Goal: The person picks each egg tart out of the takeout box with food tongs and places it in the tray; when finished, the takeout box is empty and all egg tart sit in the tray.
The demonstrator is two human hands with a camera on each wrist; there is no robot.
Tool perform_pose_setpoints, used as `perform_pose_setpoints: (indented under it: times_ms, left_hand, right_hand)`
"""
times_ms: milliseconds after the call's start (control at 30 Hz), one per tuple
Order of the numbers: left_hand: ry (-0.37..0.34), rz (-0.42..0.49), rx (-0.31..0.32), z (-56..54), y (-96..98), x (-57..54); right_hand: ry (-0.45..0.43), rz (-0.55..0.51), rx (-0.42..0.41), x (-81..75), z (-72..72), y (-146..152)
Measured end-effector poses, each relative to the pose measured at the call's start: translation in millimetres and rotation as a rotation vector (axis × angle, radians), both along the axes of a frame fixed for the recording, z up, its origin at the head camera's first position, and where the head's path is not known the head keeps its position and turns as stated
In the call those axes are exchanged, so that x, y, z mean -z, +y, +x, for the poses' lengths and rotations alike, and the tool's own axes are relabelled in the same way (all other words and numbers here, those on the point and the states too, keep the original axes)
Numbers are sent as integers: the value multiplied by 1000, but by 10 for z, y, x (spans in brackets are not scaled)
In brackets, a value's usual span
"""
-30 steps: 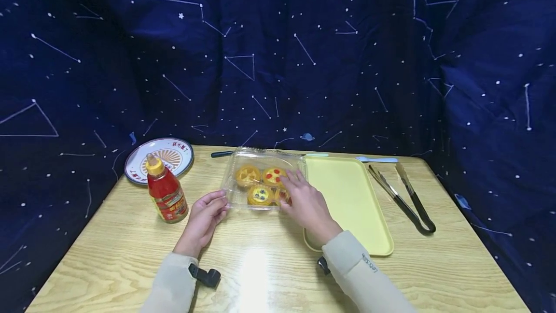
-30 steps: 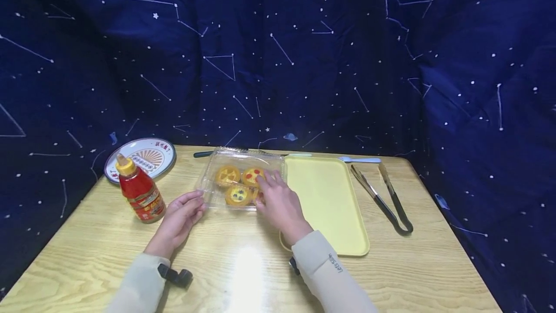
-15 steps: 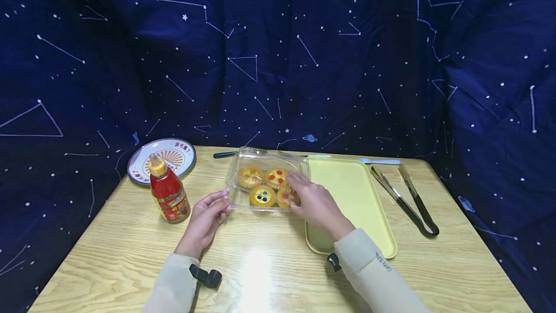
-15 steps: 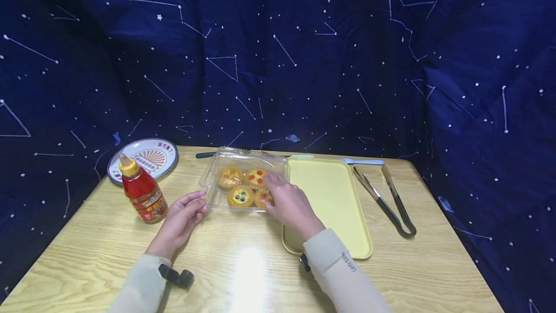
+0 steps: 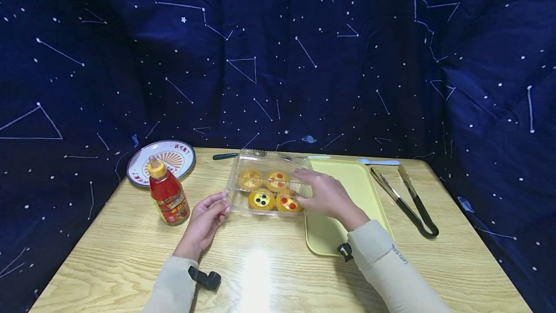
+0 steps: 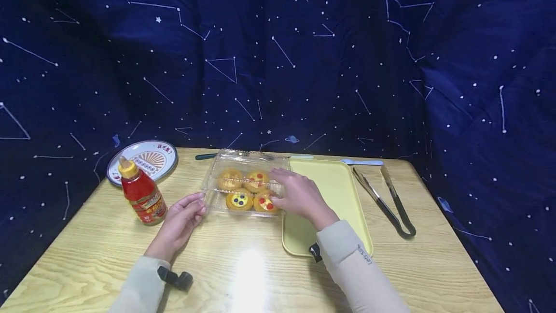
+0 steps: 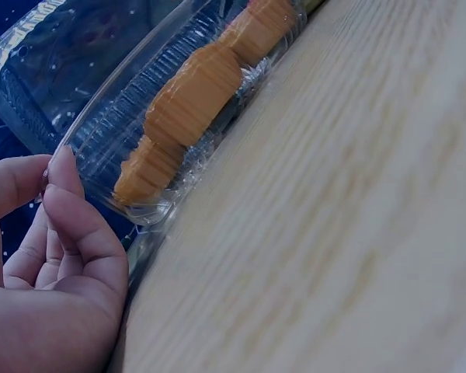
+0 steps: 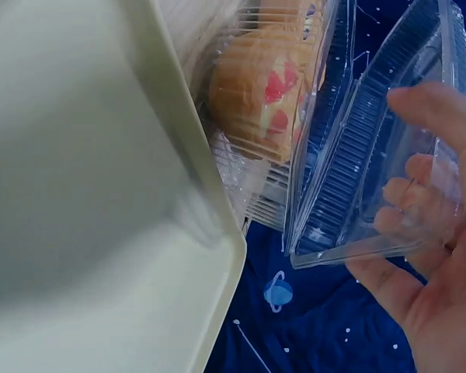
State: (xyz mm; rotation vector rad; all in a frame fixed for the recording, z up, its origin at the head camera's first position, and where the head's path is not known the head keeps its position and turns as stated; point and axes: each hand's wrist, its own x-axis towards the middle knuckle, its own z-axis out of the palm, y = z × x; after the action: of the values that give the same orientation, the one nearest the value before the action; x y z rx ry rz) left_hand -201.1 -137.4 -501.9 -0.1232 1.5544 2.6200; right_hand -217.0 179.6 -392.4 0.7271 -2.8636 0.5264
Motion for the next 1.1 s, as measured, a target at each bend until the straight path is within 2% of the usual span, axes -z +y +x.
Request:
perform_pose_setpoints:
  times_ms: [100,300,467,567,633,733,867,967,1100]
  left_hand:
    - [-5,5,25,11,-8,2]
    - [-41,-1,3,24,-6,3]
    - [-62,-15,4,34,-1,-17]
    - [-52,-18,16,29,-8,-25]
    - [-42,-26,26,26,-17,-26]
    - [-34,-27,30,26,-29,-21]
    - [-14,-21,31,28,-34,-6]
    - [2,-22,41,24,-34,3]
    - [-3,-22,47,12,-32,-7]
  right_hand:
    - [-1,-40,-12,-10,-9,27]
    - [79,-204,-56,-25,-78,105]
    - [140,-470,-86,9,-206,149]
    - [122,-646,-80,30,-299,147]
    - [109,-723,-54,34,-361,134]
    - [94,-788,-7,10,-433,93]
    - [68,-843,51,-141,-412,-12]
    - [44,-885,61,-256,-390,-73]
    - [21,-948,44,-253,-516,-66]
